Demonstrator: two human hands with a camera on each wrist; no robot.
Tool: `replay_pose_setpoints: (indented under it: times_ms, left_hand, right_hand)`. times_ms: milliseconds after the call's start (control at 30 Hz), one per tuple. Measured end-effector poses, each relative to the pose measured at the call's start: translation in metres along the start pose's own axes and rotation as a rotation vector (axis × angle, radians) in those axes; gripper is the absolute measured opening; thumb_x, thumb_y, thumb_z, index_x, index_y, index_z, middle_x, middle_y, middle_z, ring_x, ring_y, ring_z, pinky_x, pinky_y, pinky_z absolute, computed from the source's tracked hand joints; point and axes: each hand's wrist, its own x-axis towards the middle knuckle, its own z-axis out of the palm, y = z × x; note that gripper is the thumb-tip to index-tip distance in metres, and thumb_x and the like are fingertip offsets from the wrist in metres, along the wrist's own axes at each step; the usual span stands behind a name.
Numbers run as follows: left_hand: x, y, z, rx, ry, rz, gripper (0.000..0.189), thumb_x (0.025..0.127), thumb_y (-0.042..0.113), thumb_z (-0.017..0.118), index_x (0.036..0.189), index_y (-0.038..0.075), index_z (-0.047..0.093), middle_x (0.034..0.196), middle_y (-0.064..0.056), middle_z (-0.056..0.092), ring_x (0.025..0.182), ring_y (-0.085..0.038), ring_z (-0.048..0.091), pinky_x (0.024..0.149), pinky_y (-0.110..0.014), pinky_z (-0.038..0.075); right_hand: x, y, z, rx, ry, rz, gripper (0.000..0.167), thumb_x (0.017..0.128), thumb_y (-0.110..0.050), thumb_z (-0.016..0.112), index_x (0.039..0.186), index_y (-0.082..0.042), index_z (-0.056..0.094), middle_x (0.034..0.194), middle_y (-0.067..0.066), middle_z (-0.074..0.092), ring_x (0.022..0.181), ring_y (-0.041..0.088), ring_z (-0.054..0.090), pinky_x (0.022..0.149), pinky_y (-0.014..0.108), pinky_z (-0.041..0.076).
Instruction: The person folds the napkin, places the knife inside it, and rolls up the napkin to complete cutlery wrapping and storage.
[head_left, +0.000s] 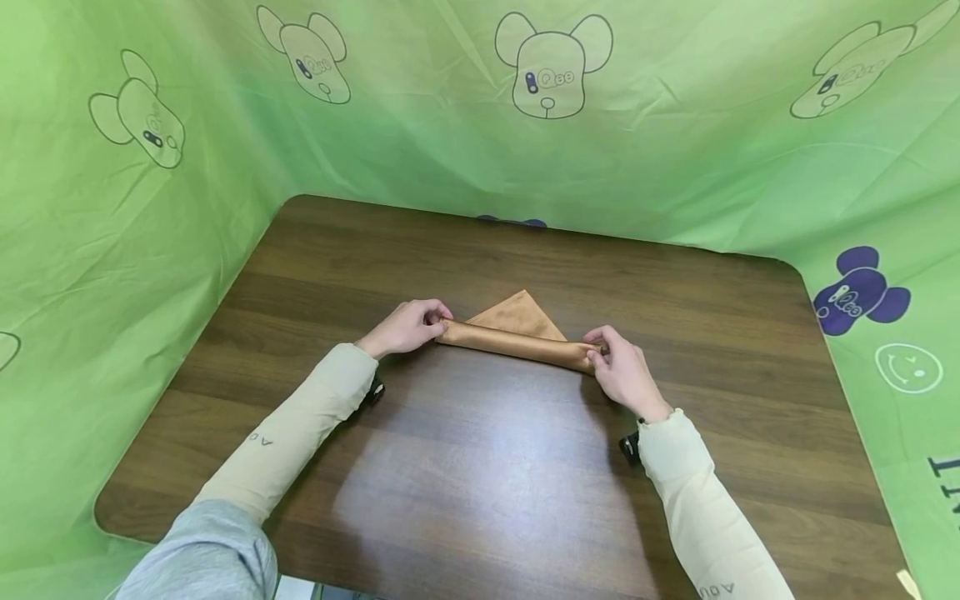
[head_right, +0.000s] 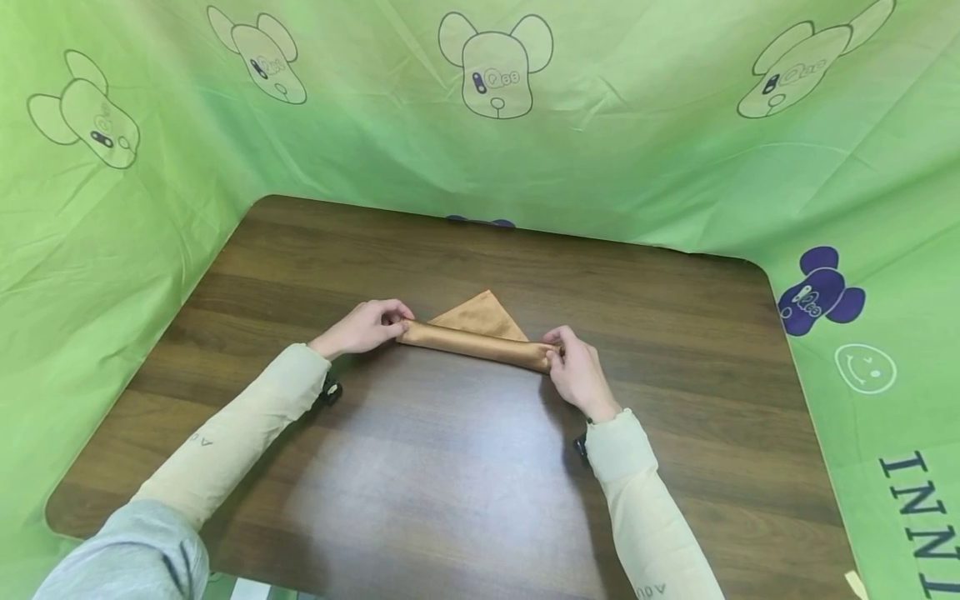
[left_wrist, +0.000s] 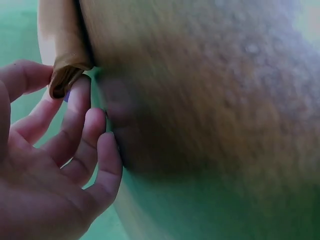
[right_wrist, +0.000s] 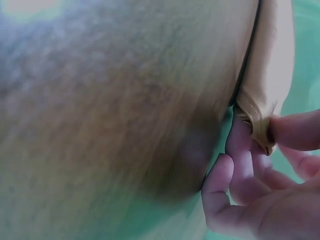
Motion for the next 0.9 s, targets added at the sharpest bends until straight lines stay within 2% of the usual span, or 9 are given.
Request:
replay_pose_setpoints:
  times_ms: [200,400,633,900]
  left_hand:
    - [0.0026,-0.0022,0.0000,0.015,-0.017,-0.013,0.023,0.093,0.020,0.060,0.111,0.009,0.068,0.086,-0.004,0.067,0.076,-0.013,0.057,0.072,-0.026,0.043]
    - [0.0039,-0.0018,-0.0016,0.020,-0.023,-0.045,0.025,0.093,0.022,0.060,0.112,0.007,0.069,0.087,-0.005,0.068,0.077,-0.014,0.058,0.072,-0.026,0.044]
    - [0.0042,-0.0002,-0.0031,0.023,-0.032,-0.078,0.027,0.094,0.023,0.060,0.113,0.007,0.069,0.089,-0.006,0.067,0.078,-0.015,0.057,0.070,-0.025,0.043]
    - [0.0040,0.0033,-0.0022,0.001,-0.020,-0.112,0.025,0.093,0.023,0.061,0.111,0.007,0.069,0.089,-0.007,0.068,0.078,-0.016,0.058,0.070,-0.026,0.043]
  right_hand:
    - [0.0022,-0.0017,-0.0001,0.003,0.003,0.035,0.023,0.094,-0.007,0.055,0.116,-0.001,0.056,0.101,0.023,0.069,0.087,0.033,0.069,0.080,0.048,0.052]
    - [0.0045,-0.0019,0.0008,-0.016,0.006,0.052,0.022,0.093,-0.008,0.054,0.114,0.001,0.057,0.101,0.023,0.068,0.086,0.034,0.065,0.082,0.048,0.048]
    - [0.0059,-0.0034,0.0015,-0.053,0.033,0.057,0.015,0.092,-0.007,0.056,0.103,0.003,0.056,0.100,0.024,0.064,0.094,0.039,0.059,0.086,0.050,0.044]
    - [0.0050,-0.0018,0.0033,-0.074,0.057,0.032,0.010,0.091,-0.004,0.055,0.098,0.002,0.060,0.097,0.023,0.065,0.096,0.040,0.058,0.087,0.051,0.042]
